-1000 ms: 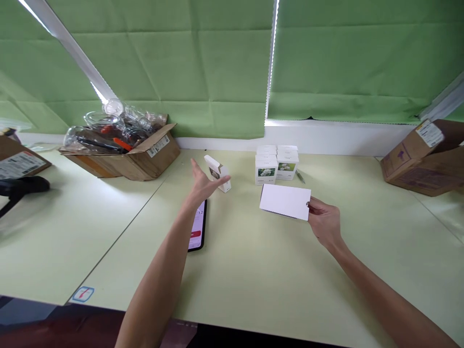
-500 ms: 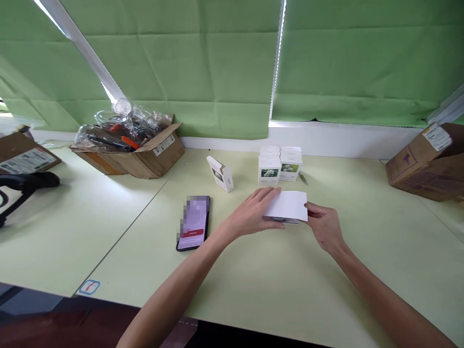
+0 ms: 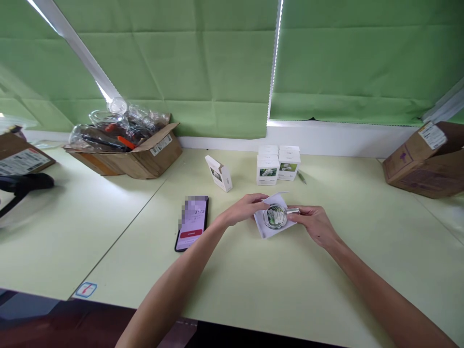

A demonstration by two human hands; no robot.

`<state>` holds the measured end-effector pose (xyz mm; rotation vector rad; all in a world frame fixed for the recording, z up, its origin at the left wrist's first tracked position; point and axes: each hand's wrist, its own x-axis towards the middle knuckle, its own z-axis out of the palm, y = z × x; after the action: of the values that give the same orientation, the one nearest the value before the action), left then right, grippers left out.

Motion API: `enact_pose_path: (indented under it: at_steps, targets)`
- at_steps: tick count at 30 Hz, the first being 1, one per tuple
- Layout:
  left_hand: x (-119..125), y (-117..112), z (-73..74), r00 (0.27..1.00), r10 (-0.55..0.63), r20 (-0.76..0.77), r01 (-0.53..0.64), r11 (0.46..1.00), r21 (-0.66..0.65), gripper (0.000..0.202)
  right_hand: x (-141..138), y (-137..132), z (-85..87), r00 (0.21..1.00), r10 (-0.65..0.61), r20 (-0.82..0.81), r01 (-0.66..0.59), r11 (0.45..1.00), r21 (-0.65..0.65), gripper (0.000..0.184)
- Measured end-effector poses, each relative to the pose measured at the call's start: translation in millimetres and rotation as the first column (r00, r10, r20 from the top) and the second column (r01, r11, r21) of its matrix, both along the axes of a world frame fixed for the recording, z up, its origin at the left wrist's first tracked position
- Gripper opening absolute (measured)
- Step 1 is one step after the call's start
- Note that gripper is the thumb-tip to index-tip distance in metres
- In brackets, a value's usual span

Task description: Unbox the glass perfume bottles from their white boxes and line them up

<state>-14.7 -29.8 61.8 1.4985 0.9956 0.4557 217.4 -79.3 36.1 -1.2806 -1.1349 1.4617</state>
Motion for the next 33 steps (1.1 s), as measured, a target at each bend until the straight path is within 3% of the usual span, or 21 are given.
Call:
enact_pose_path:
  at_steps: [6,12,22,33]
  targets:
    - [-4.0,7.2,-10.2,0.983,0.154,0.097,-0.129,0.965,-0.23,0.041,7.0,5.5,-5.1,0.999,-0.032,0.004,0.032,0.999,-0.021,0.037]
    - [-8.7,9.7,-12.6,0.974,0.216,0.064,-0.187,0.935,-0.302,0.039,16.1,11.3,-5.3,0.995,-0.097,0.022,0.097,0.995,-0.009,0.034]
    - [-16.8,6.3,-1.7,0.994,0.113,-0.013,-0.113,0.979,-0.17,0.031,33.5,22.1,-6.9,0.98,-0.195,0.026,0.195,0.981,-0.011,0.033]
    - [-33.8,12.8,0.1,0.956,0.276,-0.098,-0.28,0.959,-0.033,0.033,56.0,29.7,-0.6,0.94,-0.329,0.088,0.323,0.944,0.069,0.029]
